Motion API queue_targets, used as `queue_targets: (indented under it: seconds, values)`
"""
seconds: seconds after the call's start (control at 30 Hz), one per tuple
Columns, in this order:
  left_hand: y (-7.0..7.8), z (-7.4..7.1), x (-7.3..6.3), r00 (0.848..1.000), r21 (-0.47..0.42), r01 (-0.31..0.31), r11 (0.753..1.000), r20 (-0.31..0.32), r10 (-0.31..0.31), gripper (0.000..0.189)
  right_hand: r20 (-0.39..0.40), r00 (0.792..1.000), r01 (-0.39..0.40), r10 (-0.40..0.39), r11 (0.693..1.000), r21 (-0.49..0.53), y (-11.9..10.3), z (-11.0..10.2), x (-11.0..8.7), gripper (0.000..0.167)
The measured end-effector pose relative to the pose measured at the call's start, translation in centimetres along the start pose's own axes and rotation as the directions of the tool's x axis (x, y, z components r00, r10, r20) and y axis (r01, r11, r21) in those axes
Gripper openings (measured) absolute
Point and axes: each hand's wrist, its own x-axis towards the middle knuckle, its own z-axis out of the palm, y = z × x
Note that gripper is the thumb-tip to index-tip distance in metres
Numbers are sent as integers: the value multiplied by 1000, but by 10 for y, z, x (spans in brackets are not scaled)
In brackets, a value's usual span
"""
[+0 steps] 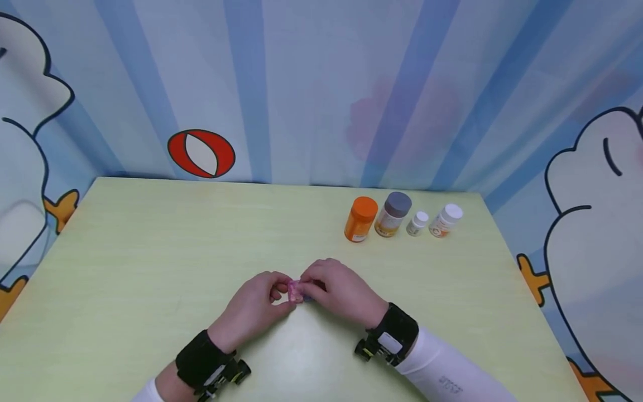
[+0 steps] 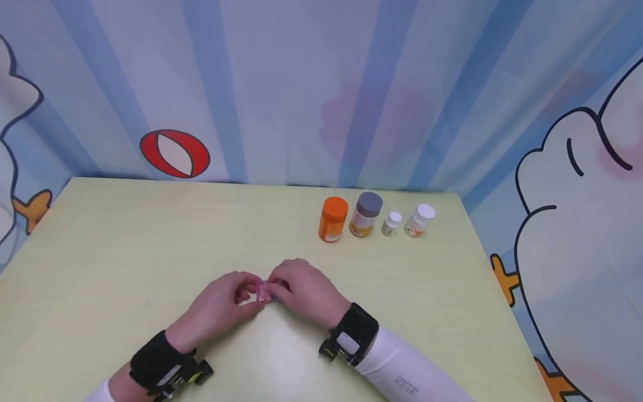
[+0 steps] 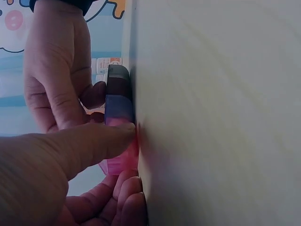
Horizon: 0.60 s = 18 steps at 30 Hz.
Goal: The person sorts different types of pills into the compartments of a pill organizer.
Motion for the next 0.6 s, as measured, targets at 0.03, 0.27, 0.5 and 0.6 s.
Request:
queue_targets:
  seconds: [0.03, 0.27, 0.5, 0.6]
  values:
    - [0, 0, 0, 1000, -1, -1, 1000, -2, 1, 40, 2, 1000, -5, 5, 1000, -23, -1, 1, 0, 12]
    - [0, 2, 0, 1000, -2, -12, 1000, -11, 11, 40, 0, 999, -54, 54, 990, -128, -7, 6, -1, 13]
    - [0, 2, -1, 999, 10, -20, 1000, -29, 20, 38, 5, 1000, -16, 18, 983, -180, -11, 7, 0, 12]
    - [0, 0, -3, 1000, 24, -5, 1000, -15, 5, 44, -19, 1000, -12, 9, 987, -159, -11, 5, -5, 17]
